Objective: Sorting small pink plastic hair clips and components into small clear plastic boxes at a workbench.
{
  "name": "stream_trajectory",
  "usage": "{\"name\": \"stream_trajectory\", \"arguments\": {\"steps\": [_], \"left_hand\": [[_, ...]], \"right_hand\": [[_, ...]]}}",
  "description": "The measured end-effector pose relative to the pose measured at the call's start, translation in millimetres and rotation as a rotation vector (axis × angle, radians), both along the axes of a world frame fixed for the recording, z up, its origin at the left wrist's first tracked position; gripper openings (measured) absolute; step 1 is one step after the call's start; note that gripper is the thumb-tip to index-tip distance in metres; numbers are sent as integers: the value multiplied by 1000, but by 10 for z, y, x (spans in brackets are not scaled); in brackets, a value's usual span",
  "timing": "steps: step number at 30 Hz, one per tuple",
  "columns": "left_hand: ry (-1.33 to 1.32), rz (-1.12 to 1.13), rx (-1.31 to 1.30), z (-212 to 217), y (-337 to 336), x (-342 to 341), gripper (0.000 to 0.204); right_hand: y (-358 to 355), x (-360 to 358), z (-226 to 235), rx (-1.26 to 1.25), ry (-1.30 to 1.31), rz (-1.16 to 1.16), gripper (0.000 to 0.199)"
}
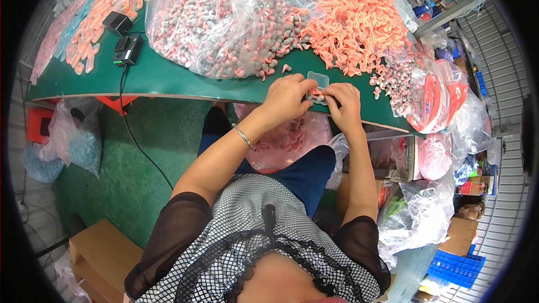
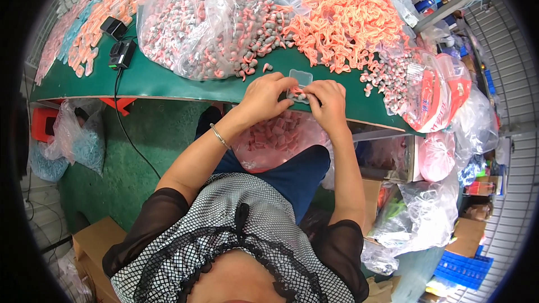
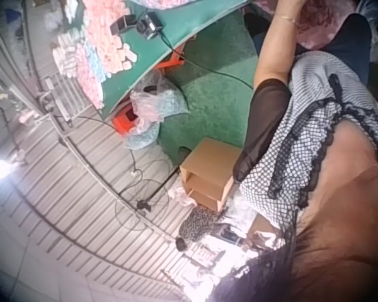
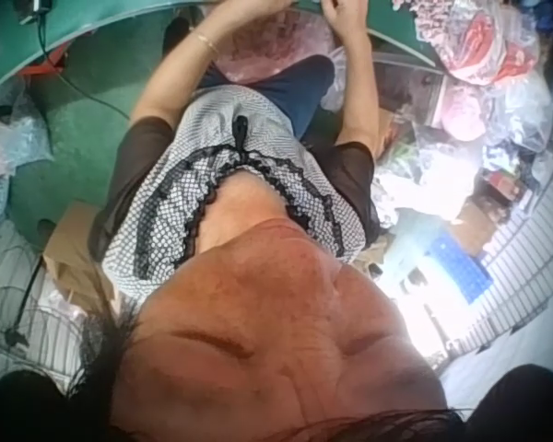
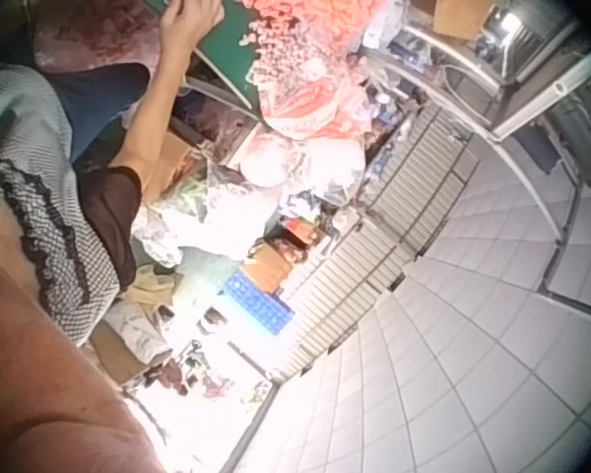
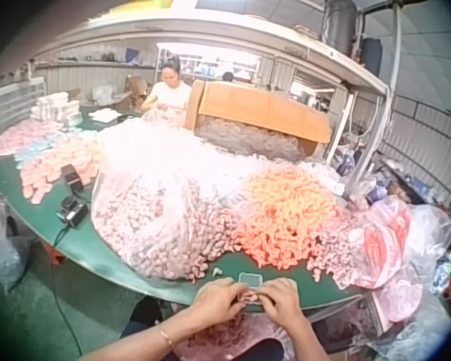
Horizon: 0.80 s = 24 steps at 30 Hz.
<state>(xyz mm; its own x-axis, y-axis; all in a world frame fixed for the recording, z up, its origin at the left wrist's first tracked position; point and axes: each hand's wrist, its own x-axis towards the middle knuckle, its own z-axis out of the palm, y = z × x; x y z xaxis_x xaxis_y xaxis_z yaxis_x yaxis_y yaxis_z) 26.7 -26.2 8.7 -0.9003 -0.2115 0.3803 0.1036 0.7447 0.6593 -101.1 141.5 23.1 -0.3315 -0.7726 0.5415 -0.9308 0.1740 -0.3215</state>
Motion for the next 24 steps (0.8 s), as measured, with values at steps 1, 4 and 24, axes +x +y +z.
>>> {"name": "stream_trajectory", "arguments": {"steps": [1, 4, 24], "left_hand": [[0, 1, 0, -11, -2, 8, 41], [61, -6, -34, -36, -1, 22, 35], [178, -18, -136, -86, 53, -92, 21]], "right_hand": [[2, 21, 27, 11, 27, 0, 12], [-41, -54, 2, -20, -87, -28, 14], [47, 140, -63, -58, -213, 20, 29]]}}
